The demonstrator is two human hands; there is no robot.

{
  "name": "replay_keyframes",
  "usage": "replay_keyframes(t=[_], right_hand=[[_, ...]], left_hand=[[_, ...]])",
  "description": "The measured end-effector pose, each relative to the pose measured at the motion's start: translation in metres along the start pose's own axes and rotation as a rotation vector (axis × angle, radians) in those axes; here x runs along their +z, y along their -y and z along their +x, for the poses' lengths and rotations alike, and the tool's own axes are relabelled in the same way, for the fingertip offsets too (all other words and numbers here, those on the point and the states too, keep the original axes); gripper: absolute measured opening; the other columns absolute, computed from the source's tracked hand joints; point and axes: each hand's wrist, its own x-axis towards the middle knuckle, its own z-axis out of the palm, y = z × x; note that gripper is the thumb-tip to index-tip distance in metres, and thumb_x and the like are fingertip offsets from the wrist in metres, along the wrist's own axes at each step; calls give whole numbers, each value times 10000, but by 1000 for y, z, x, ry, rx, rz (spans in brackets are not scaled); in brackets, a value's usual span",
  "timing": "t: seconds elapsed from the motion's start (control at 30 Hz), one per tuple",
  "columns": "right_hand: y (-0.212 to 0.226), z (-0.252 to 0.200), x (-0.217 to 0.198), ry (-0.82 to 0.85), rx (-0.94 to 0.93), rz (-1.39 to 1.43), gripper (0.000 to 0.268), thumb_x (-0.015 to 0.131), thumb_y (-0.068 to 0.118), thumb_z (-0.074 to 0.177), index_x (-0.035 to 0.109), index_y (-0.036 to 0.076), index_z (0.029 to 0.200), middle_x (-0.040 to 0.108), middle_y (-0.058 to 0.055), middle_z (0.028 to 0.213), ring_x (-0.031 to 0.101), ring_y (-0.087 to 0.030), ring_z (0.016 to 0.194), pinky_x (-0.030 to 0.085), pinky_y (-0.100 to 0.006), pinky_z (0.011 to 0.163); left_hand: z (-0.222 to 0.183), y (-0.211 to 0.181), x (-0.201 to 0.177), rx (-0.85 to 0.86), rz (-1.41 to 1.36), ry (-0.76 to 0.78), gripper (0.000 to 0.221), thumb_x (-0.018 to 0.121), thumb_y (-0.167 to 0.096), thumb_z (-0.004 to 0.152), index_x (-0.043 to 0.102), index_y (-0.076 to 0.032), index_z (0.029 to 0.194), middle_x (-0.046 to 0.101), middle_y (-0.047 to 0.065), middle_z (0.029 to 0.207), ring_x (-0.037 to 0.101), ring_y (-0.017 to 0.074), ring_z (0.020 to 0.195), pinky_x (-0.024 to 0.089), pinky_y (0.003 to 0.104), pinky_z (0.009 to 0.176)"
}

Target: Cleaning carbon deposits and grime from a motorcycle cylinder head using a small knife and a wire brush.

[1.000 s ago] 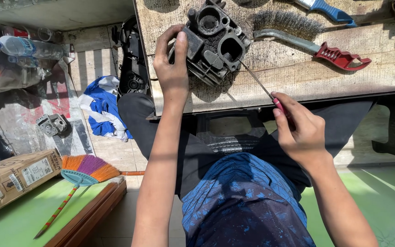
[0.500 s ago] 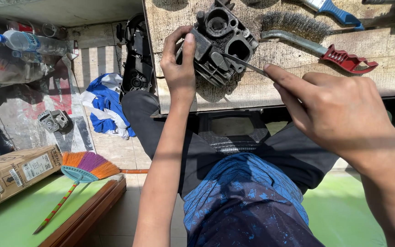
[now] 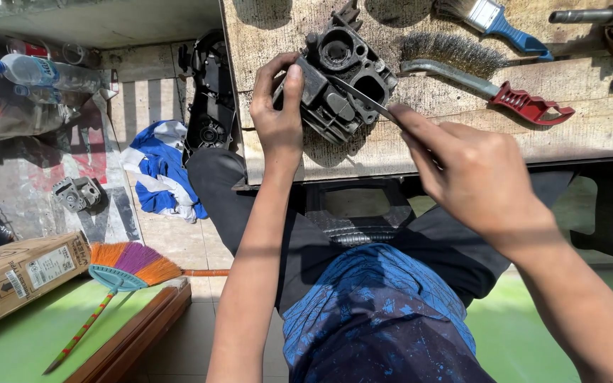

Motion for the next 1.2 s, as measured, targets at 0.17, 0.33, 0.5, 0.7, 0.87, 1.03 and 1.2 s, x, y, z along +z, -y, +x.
replay_keyframes(t=[0.17,0.33,0.5,0.7,0.87,1.03,1.2], right_hand=[[-2,5,-4,-134,-25,194,385,734,-96,981,703,-86,1364,782,-204,918,579,-165,481,424,-299,414],[4,1,-25,66,103,96,352,709,0,942,769,-13,1288,786,-180,926,627,-191,419,476,-341,372],[1,9,4,-30,34,192,405,704,-62,958,707,-37,1362,758,-148,795,576,-156,425,424,-301,359],[-3,-3,-26,-38,110,364,303,714,-94,901,732,-151,1198,772,-237,971,554,-152,396,371,-246,323],[79,12,-42,51,-47,585,170,725,77,833,763,76,999,737,34,659,504,-79,363,392,-255,347],[97,10,-41,73,-257,691,358,705,81,907,658,-2,1252,678,-24,700,579,-167,452,465,-308,434],[27,-16,-46,-68,43,379,306,739,-90,831,727,-59,1135,798,-122,1001,702,-161,680,511,-253,512]], left_hand=[[3,-6,-2,7,53,-17,345,577,-333,1013,649,-59,1210,691,74,1167,658,204,1106,521,342,1018],[0,-3,-1,-39,-9,-3,296,596,-289,1003,649,-71,1198,666,56,1189,627,194,1160,476,361,1092],[-1,-2,-1,-32,-59,7,292,607,-259,1011,641,-51,1214,667,72,1208,629,199,1164,477,344,1090],[-2,-6,0,-55,-70,-7,317,609,-312,993,646,-74,1199,655,54,1186,617,194,1158,474,360,1095],[-3,-6,-1,-22,-48,-4,308,606,-287,1001,646,-56,1200,667,70,1197,626,197,1143,480,335,1067],[-1,-4,0,-52,-37,-2,325,595,-282,1004,638,-43,1220,658,92,1222,618,218,1198,474,373,1116],[1,1,-1,-50,-44,-12,332,610,-310,986,656,-62,1202,663,66,1199,620,201,1171,475,356,1087]])
